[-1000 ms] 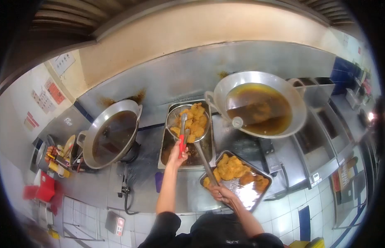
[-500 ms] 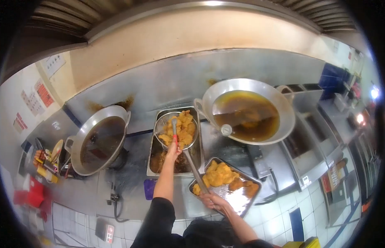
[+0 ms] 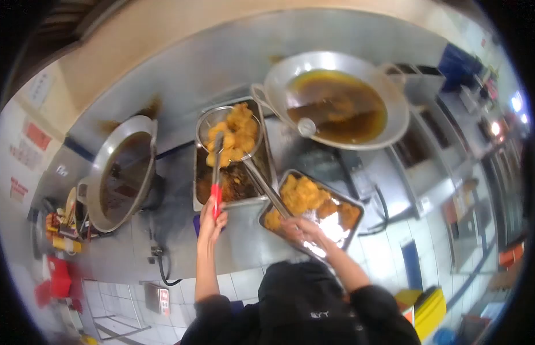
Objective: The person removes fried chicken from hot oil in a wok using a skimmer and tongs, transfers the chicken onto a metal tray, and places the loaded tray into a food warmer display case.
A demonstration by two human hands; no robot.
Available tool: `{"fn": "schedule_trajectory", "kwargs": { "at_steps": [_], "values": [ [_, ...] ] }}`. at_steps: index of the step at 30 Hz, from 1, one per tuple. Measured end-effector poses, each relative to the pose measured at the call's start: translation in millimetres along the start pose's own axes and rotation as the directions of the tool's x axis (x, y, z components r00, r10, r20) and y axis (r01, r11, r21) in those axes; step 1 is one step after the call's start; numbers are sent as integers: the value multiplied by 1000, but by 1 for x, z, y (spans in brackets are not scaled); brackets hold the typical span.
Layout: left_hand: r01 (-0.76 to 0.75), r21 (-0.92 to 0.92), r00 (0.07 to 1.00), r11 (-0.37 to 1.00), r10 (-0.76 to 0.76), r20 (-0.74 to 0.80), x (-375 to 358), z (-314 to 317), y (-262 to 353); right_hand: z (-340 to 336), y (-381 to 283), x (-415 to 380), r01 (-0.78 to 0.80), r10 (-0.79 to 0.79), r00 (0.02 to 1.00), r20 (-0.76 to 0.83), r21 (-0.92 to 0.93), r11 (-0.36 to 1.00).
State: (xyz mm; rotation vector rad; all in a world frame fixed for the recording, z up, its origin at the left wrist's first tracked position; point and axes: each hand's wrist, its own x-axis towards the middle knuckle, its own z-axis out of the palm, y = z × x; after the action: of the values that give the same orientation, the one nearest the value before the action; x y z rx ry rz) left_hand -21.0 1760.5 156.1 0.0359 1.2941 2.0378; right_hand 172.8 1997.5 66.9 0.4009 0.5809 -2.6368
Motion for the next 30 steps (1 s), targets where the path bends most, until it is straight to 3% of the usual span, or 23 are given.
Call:
{"fn": "schedule_trajectory", "kwargs": {
  "at_steps": [1, 3, 5, 7, 8, 11, 13, 15, 17, 20, 21, 22, 26, 28, 30],
  "values": [
    [13, 13, 1000, 1000, -13, 8, -28, -9, -11, -7, -5, 4, -8, 7, 1000, 25, 25, 1000],
    [120, 94, 974, 988, -99, -201, -102, -3, -25, 10, -14, -3, 17, -17, 999, -27, -26, 1000],
    [201, 20, 965, 979, -195, -177, -161, -34, -64, 21, -18, -6, 23, -30, 997, -71, -98, 995],
    [294, 18, 930, 955, -282, -237, -210, -14, -75, 23, -18, -7, 40, -44, 998, -38, -101, 994],
    [351, -6, 924, 936, -347, -162, -224, -19, -84, 26, -19, -8, 41, -47, 998, -49, -116, 992],
    [459, 72, 878, 885, -441, -185, -240, -20, -113, 21, -19, -7, 21, -27, 998, -57, -112, 994],
    [444, 125, 895, 887, -434, -98, -230, -20, -123, 23, -17, -4, 16, -21, 999, -46, -115, 993],
    [406, 365, 903, 837, -429, -21, -214, -9, -126, 26, -19, -6, 3, -9, 999, -48, -118, 993],
    [430, 273, 889, 860, -457, 39, -190, -1, -129, 25, -17, -6, 9, -15, 999, -41, -135, 991],
    [396, 448, 877, 802, -474, 73, -148, -9, -157, 22, -16, -4, 25, -27, 1000, -16, -126, 992],
    [53, 678, 962, 733, -220, 162, -124, -29, -189, 24, -14, -4, 33, -34, 999, -10, -130, 991],
    [-281, 809, 948, 517, 16, 318, -110, -39, -205, 28, -14, -4, 19, -21, 1000, -18, -107, 994],
    [-198, 904, 971, 379, -48, 233, -120, 6, -147, 21, -1, -4, 44, -49, 998, -32, -135, 990],
    [-279, 913, 957, 299, 168, 238, -131, 6, -133, 29, 0, -6, 57, -65, 997, -49, -161, 985],
    [-245, 926, 968, 288, 126, 217, -144, 4, -118, 30, 2, -5, 54, -61, 997, -48, -143, 988]
  ]
}}
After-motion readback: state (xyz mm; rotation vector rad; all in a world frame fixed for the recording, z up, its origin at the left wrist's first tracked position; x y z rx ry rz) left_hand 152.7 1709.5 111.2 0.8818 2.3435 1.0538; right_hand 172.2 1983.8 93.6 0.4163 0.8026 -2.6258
